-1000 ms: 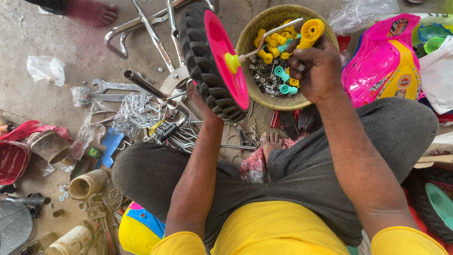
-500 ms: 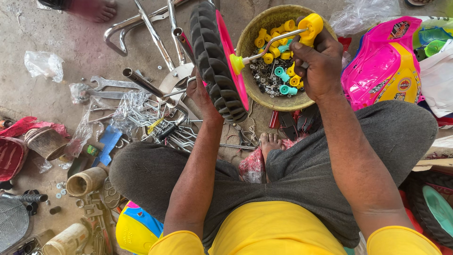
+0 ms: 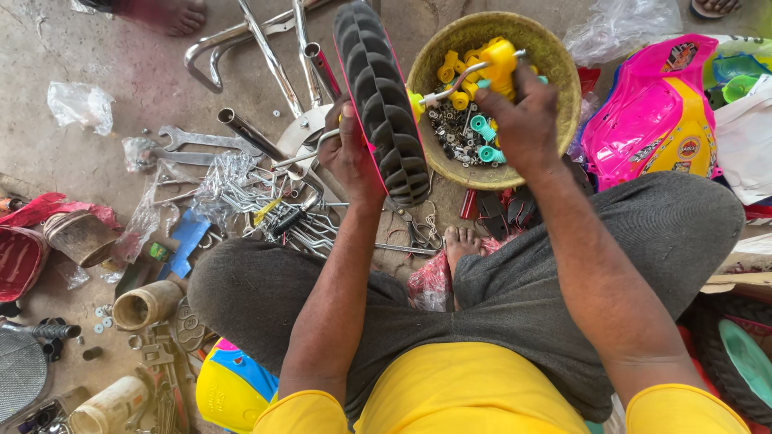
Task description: The person assembles a child's tricycle wheel by attaching a pink wheel to a metal axle using a wrench. They then add yellow plastic stabilizer wheels to the axle and secure them with nuts from a nearby bowl.
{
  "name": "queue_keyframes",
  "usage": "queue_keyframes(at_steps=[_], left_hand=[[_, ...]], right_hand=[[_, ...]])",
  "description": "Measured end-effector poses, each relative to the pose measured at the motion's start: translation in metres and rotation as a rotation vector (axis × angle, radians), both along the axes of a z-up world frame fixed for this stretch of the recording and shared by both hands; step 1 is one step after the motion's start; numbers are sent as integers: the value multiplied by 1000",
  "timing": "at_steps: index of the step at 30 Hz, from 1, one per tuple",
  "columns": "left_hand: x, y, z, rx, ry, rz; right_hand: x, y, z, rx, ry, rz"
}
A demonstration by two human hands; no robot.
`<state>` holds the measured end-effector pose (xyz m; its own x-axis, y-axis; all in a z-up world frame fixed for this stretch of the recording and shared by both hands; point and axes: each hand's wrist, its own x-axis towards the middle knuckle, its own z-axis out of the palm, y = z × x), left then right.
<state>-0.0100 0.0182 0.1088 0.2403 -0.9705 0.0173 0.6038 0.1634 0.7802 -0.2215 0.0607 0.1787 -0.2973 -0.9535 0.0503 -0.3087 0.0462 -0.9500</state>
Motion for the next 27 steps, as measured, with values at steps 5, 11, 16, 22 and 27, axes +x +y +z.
queue_keyframes(at_steps=[5, 11, 16, 22, 27], left_hand=[[7, -4, -40, 99, 7, -93], [15, -3, -78, 147, -95, -292], [13, -1, -62, 154, -430, -272], [16, -6, -31, 203, -147, -45], [14, 4, -11, 221, -124, -96]], right_hand=[[30, 1, 1, -160, 97, 40], [15, -13, 14, -543, 497, 235], [35, -2, 6, -337, 398, 185], [52, 12, -12, -89, -24, 332], [59, 9, -12, -149, 287, 181]])
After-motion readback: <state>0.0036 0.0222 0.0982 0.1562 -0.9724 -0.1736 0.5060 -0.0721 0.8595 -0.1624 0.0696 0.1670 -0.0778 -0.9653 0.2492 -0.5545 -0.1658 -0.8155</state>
